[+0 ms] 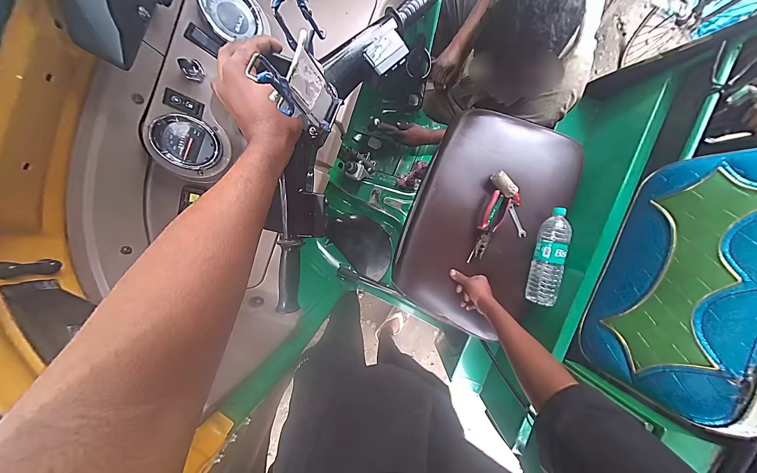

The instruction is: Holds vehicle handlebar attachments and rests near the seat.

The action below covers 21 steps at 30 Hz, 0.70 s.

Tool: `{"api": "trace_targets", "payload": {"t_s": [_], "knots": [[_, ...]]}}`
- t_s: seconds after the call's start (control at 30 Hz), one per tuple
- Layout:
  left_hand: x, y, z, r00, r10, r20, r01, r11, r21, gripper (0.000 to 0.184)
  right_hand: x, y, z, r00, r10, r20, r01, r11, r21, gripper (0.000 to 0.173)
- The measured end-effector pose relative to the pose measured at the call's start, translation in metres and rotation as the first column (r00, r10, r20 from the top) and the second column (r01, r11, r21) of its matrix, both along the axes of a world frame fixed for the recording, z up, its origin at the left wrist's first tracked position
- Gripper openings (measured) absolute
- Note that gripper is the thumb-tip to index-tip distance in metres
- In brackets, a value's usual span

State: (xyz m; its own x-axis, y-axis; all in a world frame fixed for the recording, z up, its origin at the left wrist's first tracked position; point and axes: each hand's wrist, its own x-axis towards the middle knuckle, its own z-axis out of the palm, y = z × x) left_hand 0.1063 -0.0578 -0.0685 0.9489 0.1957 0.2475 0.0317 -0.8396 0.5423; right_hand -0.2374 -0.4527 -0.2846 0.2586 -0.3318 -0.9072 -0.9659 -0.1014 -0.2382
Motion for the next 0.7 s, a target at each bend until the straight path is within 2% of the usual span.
{"api": "trace_targets", "payload": {"t_s": [0.13, 0.53, 0.7], "knots": [[0.0033, -0.0009, -0.0018, 1.000, 0.025, 0.002, -0.025, 1.000, -0.015, 0.046, -0.0005, 0.0003, 0.0013, 1.000, 0.010, 0.000, -0.010, 1.000, -0.011, 0.059], [0.0007, -0.0009, 0.0002, 1.000, 0.024, -0.015, -0.023, 0.999, 0.034, 0.060, -0.0011, 0.0016, 0.0024, 1.000, 0.018, -0.001, -0.018, 1.000, -0.021, 0.059], [0.0024, -0.0011, -0.0001, 1.000, 0.023, -0.007, -0.023, 1.000, 0.008, 0.054, 0.0001, 0.0009, 0.0025, 1.000, 0.025, 0.003, -0.025, 1.000, -0.020, 0.060]]}}
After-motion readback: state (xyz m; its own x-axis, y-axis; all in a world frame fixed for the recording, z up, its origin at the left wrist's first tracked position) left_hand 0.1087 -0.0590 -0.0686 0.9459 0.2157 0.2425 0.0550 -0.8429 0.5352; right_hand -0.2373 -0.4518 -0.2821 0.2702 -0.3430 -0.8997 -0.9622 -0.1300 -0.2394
